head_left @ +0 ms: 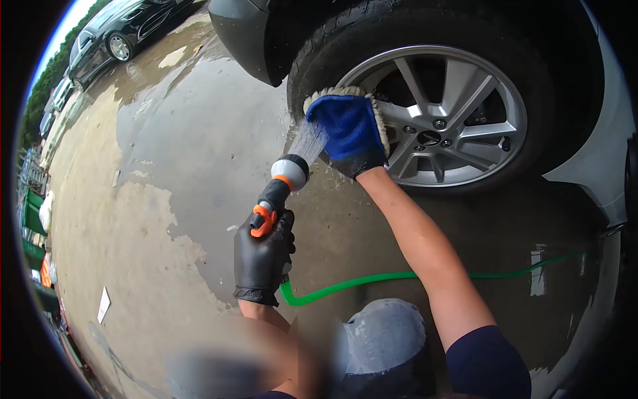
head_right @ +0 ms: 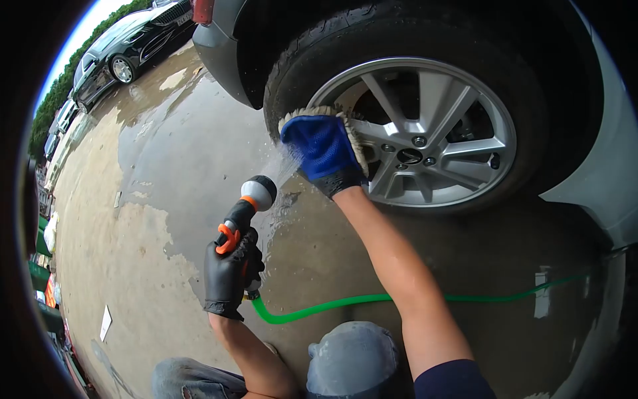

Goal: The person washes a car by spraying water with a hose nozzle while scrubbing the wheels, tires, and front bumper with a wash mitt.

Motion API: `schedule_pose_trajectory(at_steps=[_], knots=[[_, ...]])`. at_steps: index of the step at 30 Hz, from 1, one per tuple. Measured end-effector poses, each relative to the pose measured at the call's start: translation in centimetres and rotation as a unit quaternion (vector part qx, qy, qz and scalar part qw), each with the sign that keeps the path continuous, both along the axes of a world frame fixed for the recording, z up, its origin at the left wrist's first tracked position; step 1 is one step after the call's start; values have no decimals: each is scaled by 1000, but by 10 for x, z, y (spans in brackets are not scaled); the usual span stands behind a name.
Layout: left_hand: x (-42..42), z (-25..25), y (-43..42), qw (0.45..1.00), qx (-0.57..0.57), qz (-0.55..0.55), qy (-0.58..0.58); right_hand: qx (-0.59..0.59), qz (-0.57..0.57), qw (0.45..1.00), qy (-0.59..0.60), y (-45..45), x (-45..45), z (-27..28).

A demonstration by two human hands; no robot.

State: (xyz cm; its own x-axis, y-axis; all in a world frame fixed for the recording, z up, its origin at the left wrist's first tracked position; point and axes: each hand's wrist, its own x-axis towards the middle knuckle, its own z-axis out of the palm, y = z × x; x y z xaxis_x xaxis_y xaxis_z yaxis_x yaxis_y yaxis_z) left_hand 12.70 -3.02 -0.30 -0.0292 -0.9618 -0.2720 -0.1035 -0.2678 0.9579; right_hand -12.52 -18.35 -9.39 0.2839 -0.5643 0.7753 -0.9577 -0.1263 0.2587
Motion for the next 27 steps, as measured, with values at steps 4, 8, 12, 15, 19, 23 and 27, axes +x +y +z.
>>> schedule_pose_trajectory(at_steps=[4,8,12,15,19,23,27], knots=[[-4,-8,-8,982,114,-93,-121,295,97,939,-149,60,-18,-88],[-17,-15,-5,961,159,-179,-136,381,-35,922,57,136,-81,-90],[-42,-28,0,931,82,-310,-175,407,-135,899,95,201,-152,-49],[-62,-22,5,906,55,-394,-144,343,-172,921,68,252,-185,-8],[-82,-19,12,878,-15,-460,-132,313,-123,917,-214,293,-208,-21],[-93,-25,19,914,-88,-355,-175,197,240,595,-741,289,-198,-78],[-56,-14,12,979,-25,-204,-4,130,329,445,-823,234,-112,-20]])
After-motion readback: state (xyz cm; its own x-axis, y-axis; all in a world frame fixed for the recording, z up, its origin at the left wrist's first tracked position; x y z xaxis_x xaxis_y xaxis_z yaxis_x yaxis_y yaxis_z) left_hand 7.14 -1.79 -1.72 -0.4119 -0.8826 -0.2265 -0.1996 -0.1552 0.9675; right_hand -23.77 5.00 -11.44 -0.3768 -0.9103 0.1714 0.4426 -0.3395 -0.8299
